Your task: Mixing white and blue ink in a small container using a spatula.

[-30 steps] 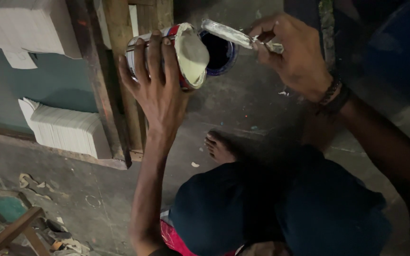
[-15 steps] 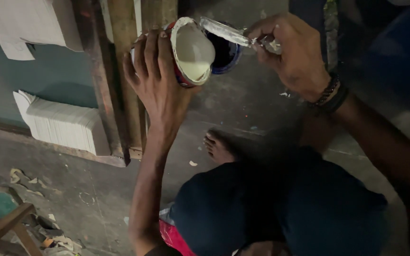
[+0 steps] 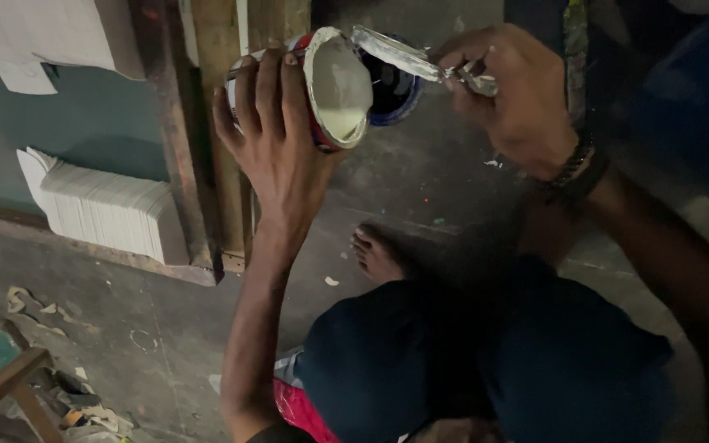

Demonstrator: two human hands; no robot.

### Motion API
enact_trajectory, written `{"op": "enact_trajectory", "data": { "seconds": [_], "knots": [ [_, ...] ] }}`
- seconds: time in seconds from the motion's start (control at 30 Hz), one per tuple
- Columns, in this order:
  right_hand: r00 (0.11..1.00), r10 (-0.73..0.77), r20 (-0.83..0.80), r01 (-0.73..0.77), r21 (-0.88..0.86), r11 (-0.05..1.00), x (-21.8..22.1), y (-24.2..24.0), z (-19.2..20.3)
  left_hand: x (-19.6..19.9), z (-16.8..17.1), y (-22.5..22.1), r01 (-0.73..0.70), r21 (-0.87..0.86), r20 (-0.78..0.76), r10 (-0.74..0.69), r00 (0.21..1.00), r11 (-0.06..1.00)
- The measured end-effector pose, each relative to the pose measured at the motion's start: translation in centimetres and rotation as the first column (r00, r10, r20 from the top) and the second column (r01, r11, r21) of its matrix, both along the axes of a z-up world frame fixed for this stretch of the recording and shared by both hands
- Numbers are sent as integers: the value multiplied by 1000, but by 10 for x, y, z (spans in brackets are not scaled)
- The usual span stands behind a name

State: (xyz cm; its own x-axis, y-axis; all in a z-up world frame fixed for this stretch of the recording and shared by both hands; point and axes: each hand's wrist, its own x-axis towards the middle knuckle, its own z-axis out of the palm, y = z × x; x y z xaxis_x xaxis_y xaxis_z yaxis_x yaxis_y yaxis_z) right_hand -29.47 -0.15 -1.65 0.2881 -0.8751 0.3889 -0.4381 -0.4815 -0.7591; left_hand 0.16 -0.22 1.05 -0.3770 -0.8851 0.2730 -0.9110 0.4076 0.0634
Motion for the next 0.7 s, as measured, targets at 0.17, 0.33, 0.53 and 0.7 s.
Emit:
{"op": "enact_trajectory", "data": {
  "seconds": [0.17,0.33,0.53,0.7],
  "knots": [
    [1000,8,-5,-8,33,999,-5,1,-10,0,3,1,-19,12,-33,19,999,1000],
    [999,5,-49,-7,-33,999,-5,-2,-9,2,1,1,-45,34,-69,47,996,998],
    [999,8,-40,-7,27,1000,-3,-2,-8,5,-5,2,-37,30,-103,40,994,999],
    [999,35,-40,-33,43,999,0,-2,-7,4,-4,2,-36,20,-107,38,994,999]
  ]
}}
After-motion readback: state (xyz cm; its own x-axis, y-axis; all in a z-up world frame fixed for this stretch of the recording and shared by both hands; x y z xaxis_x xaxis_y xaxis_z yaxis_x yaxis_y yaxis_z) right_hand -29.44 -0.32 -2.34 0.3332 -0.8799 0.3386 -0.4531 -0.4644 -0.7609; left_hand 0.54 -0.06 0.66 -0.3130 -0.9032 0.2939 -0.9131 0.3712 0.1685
